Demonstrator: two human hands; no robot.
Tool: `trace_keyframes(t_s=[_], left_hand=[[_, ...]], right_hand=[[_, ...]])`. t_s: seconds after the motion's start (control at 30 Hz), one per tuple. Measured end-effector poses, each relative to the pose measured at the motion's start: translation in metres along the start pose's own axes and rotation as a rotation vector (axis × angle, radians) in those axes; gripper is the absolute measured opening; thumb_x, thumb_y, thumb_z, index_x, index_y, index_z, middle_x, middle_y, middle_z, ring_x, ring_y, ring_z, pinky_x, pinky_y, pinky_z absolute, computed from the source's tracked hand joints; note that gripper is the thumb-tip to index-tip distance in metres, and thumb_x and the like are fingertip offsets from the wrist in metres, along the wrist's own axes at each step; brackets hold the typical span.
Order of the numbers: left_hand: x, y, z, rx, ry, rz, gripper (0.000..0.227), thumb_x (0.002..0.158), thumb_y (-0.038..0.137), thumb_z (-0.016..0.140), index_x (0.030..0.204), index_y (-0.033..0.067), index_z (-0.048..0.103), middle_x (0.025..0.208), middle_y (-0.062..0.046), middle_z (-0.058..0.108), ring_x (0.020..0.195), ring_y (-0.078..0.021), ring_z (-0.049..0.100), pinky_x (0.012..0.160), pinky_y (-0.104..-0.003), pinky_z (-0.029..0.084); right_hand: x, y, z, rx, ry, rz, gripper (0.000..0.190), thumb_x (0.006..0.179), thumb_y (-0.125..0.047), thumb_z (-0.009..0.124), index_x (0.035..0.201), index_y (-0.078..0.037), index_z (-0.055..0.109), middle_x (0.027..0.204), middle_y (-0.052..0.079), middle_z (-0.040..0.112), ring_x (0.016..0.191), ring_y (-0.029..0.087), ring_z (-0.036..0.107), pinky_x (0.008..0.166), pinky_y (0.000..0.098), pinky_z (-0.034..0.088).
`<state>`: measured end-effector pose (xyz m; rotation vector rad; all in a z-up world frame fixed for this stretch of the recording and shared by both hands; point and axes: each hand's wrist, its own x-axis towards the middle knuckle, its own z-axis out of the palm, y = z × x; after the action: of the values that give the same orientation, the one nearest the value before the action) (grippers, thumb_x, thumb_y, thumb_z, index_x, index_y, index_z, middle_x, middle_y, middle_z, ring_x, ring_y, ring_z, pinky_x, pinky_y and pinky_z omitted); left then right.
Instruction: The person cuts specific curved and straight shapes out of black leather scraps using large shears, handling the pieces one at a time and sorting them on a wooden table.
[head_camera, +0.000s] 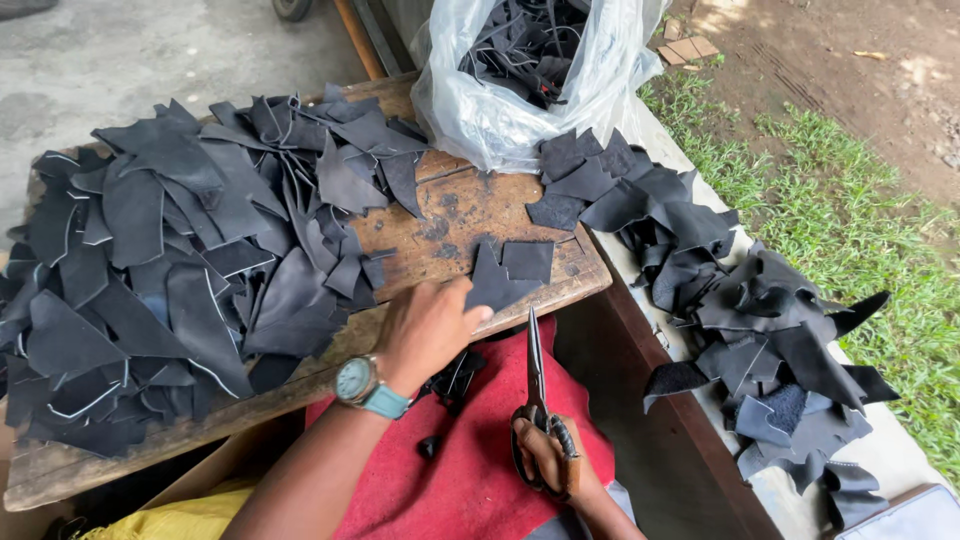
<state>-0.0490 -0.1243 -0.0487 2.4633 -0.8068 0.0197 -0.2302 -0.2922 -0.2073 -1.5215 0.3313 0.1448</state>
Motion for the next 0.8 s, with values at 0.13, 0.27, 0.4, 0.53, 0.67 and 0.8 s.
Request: trace_keyframes(t_s=[0.13,0.27,0.4,0.53,0.67,0.8], left_hand=[[0.025,-0.008,0.044,0.159,-0.102,0.016,0.03,0.073,0.028,0.081,0.087,0.0012,0.074,0.082,-0.025,0.071,0.079,-0.0425,0.071,0.072,-0.051,0.057],[0.03,-0.019,0.044,0.239,-0.174,0.124,0.019,0.084,0.02,0.07,0.087,0.0018,0.075,0.084,-0.025,0.072,0.082,-0.041,0.072,0.074,-0.051,0.057],[0.008,-0.029,0.022,-0.014,0.06,0.048,0.022,0.094,0.014,0.057,0.103,0.0003,0.072,0.083,-0.022,0.073,0.075,-0.0357,0.073,0.069,-0.047,0.057],[-0.02,-0.052,0.01,-0.565,0.068,-0.244,0.027,0.106,0.017,0.057,0.114,0.0037,0.079,0.074,-0.029,0.057,0.063,-0.0305,0.05,0.067,-0.045,0.044],[-0.036,-0.073,0.02,-0.765,0.139,-0.087,0.03,0.089,0.004,0.065,0.119,0.0034,0.065,0.098,-0.003,0.072,0.088,-0.0075,0.064,0.077,-0.026,0.052],[-0.04,-0.087,0.034,-0.888,0.122,-0.09,0.051,0.091,-0.003,0.059,0.139,0.0053,0.046,0.104,-0.011,0.07,0.091,-0.0102,0.06,0.081,-0.025,0.05]], right_hand=[[-0.007,0.001,-0.002,0.061,0.01,-0.001,0.037,0.099,-0.024,0.057,0.068,-0.004,0.053,0.046,0.007,0.053,0.038,0.015,0.048,0.037,0.0314,0.037],[-0.008,-0.002,-0.004,0.121,-0.023,-0.023,0.036,0.099,-0.024,0.057,0.07,-0.004,0.052,0.048,0.006,0.052,0.038,0.015,0.047,0.037,0.031,0.035],[-0.005,-0.004,-0.004,0.077,-0.013,-0.02,0.036,0.099,-0.024,0.057,0.07,-0.003,0.055,0.048,0.006,0.054,0.039,0.015,0.048,0.038,0.0318,0.038],[-0.005,-0.003,-0.006,0.062,-0.012,0.016,0.035,0.098,-0.024,0.059,0.07,-0.003,0.056,0.046,0.007,0.054,0.037,0.016,0.048,0.037,0.0329,0.037],[-0.006,-0.008,-0.002,0.075,-0.037,-0.005,0.034,0.098,-0.024,0.059,0.071,-0.003,0.056,0.046,0.007,0.054,0.038,0.016,0.048,0.038,0.0324,0.037],[-0.006,-0.012,0.001,0.065,-0.028,0.005,0.036,0.098,-0.025,0.06,0.07,-0.003,0.055,0.047,0.006,0.053,0.038,0.016,0.047,0.038,0.0323,0.036]])
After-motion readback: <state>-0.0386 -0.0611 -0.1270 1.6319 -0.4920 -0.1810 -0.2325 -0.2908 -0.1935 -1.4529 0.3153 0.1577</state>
